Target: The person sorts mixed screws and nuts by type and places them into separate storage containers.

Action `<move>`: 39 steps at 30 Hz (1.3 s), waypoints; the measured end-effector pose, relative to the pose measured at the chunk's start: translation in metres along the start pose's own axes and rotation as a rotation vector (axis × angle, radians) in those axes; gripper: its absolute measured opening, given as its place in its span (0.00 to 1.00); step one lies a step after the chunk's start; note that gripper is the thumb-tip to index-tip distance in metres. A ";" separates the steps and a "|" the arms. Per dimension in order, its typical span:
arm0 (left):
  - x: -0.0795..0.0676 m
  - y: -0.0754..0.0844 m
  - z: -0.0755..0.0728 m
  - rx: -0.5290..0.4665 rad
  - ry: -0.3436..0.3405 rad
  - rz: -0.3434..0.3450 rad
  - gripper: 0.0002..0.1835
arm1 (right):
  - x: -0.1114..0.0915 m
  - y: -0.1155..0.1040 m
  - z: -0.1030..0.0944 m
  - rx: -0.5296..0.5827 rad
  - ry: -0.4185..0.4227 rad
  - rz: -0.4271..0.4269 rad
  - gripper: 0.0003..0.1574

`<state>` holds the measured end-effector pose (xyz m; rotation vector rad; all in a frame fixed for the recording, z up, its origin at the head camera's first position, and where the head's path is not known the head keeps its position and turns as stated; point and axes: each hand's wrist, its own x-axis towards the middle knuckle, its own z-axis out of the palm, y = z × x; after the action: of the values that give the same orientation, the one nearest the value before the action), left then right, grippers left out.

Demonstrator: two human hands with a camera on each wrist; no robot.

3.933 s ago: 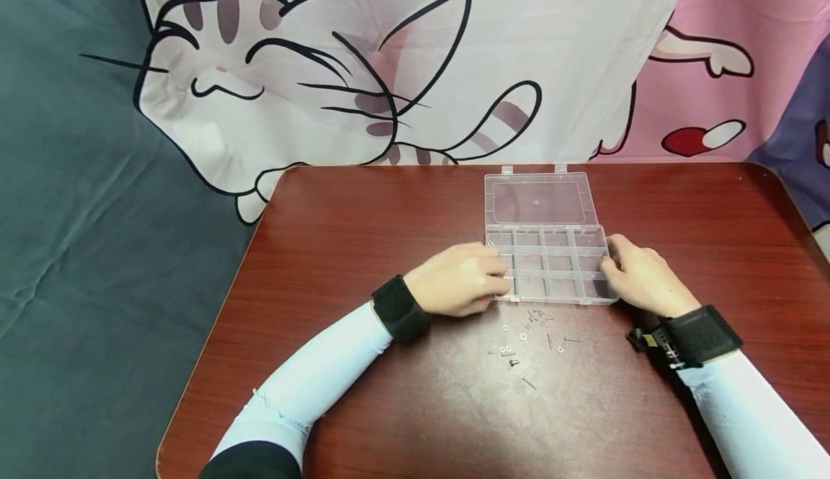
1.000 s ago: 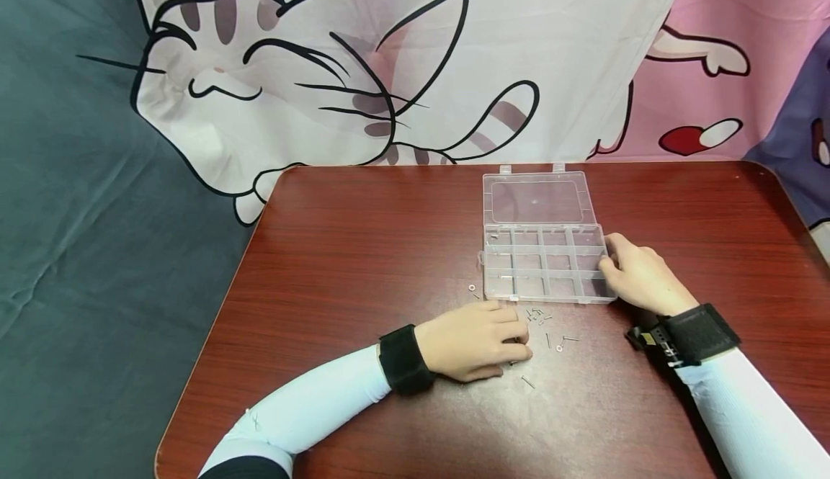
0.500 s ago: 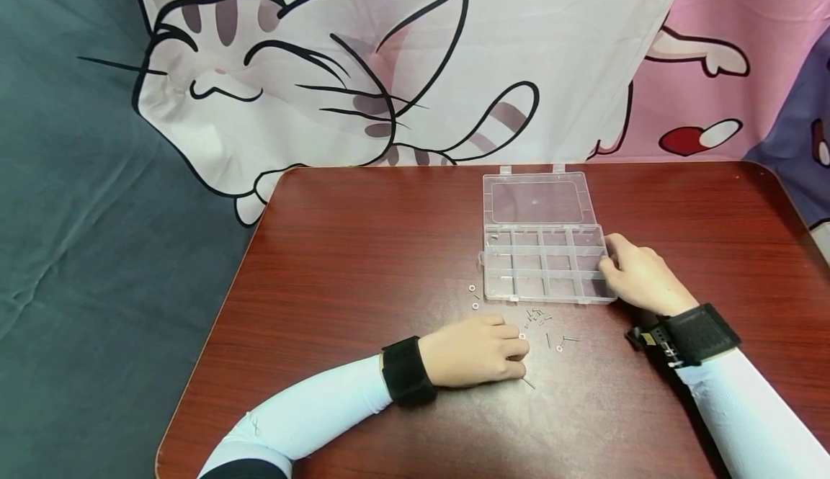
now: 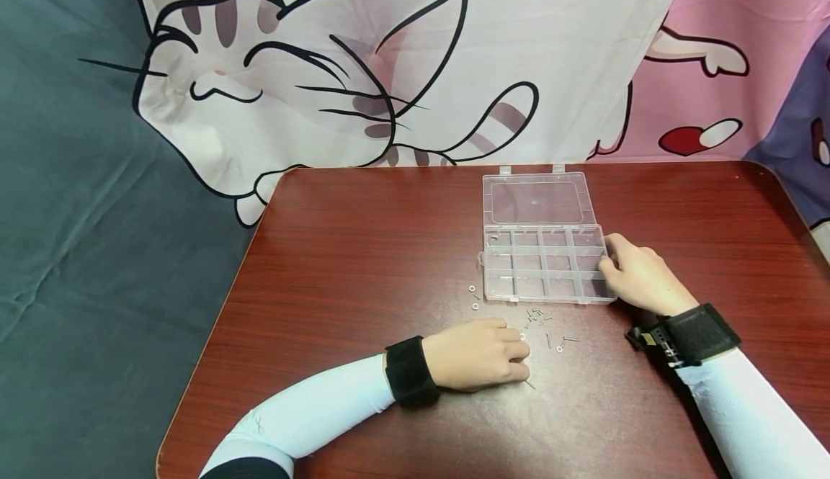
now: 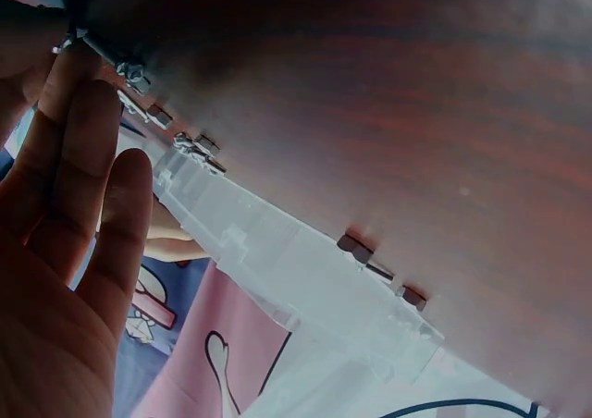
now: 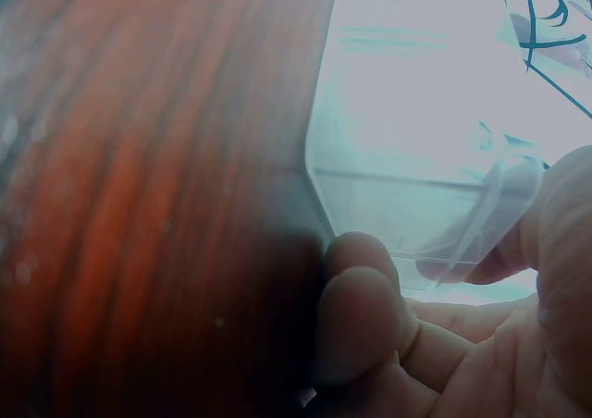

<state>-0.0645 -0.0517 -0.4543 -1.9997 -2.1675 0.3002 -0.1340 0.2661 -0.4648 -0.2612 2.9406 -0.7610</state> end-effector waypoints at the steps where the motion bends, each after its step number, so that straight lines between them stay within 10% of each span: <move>1: 0.000 -0.001 0.000 -0.012 0.007 -0.001 0.09 | 0.000 0.000 0.000 0.000 0.000 0.000 0.23; 21: -0.001 -0.088 -0.013 -0.268 0.250 -0.212 0.05 | 0.000 0.001 0.000 -0.003 -0.008 -0.007 0.22; 39: 0.016 -0.156 0.002 -0.254 0.251 -0.428 0.04 | -0.001 0.001 0.000 0.003 0.002 -0.009 0.23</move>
<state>-0.2161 -0.0479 -0.4151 -1.5144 -2.4768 -0.2826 -0.1333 0.2674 -0.4657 -0.2738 2.9419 -0.7679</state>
